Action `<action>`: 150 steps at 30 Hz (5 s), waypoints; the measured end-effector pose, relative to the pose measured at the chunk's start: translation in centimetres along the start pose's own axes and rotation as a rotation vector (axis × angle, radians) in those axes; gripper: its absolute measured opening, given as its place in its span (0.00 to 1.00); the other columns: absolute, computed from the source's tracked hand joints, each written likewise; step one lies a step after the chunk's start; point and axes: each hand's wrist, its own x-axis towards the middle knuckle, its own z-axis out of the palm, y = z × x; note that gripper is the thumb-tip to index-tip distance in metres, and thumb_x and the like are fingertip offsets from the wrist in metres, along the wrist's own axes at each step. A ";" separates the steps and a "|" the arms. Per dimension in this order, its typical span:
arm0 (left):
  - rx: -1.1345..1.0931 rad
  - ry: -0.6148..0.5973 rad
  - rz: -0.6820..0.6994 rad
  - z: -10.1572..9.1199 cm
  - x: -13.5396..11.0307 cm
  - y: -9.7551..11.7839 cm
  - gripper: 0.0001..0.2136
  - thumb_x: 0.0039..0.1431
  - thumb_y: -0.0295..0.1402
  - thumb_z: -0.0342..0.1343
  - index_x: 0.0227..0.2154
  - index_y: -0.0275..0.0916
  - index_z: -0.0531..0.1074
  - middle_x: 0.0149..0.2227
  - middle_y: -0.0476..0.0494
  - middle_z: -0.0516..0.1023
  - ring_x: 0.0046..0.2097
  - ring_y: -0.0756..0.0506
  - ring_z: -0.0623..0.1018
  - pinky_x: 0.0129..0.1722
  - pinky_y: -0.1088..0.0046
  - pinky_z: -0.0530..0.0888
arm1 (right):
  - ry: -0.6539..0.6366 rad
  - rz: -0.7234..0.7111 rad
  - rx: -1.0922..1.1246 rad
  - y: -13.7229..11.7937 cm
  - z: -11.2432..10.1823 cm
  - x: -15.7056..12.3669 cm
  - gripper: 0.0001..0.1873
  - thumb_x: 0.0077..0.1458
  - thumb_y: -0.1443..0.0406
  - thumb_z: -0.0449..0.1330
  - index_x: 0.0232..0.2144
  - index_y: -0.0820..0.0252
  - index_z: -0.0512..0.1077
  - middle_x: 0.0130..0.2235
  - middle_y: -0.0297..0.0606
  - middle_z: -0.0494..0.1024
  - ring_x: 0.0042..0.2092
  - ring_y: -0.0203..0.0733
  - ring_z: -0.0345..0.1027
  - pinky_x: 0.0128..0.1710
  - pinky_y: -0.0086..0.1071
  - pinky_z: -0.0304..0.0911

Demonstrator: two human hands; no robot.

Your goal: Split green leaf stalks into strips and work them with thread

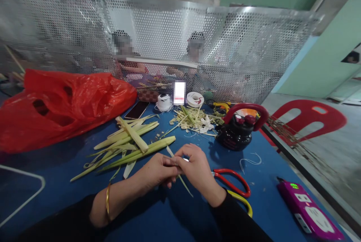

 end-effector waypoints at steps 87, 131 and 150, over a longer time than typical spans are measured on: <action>-0.325 0.208 0.085 -2.1 0.3 1.7 0.15 0.44 0.41 0.65 0.30 0.34 0.76 0.23 0.48 0.74 0.21 0.52 0.73 0.23 0.78 0.69 | 0.260 0.273 0.431 -0.5 0.7 -0.5 0.10 0.45 0.60 0.64 0.30 0.59 0.72 0.22 0.31 0.73 0.26 0.39 0.67 0.28 0.31 0.62; -0.208 0.297 0.210 -1.4 0.9 0.8 0.07 0.50 0.24 0.56 0.34 0.32 0.74 0.25 0.47 0.77 0.24 0.50 0.75 0.26 0.75 0.72 | 0.215 0.127 0.184 -0.9 1.2 -1.2 0.09 0.52 0.60 0.59 0.36 0.59 0.70 0.25 0.32 0.74 0.28 0.38 0.67 0.30 0.29 0.60; -0.176 0.116 0.027 -1.0 0.3 0.5 0.12 0.46 0.37 0.65 0.28 0.33 0.74 0.21 0.45 0.76 0.21 0.52 0.73 0.21 0.79 0.66 | 0.286 0.344 0.557 0.2 1.4 0.0 0.13 0.42 0.57 0.66 0.20 0.62 0.73 0.20 0.31 0.70 0.25 0.36 0.61 0.29 0.30 0.57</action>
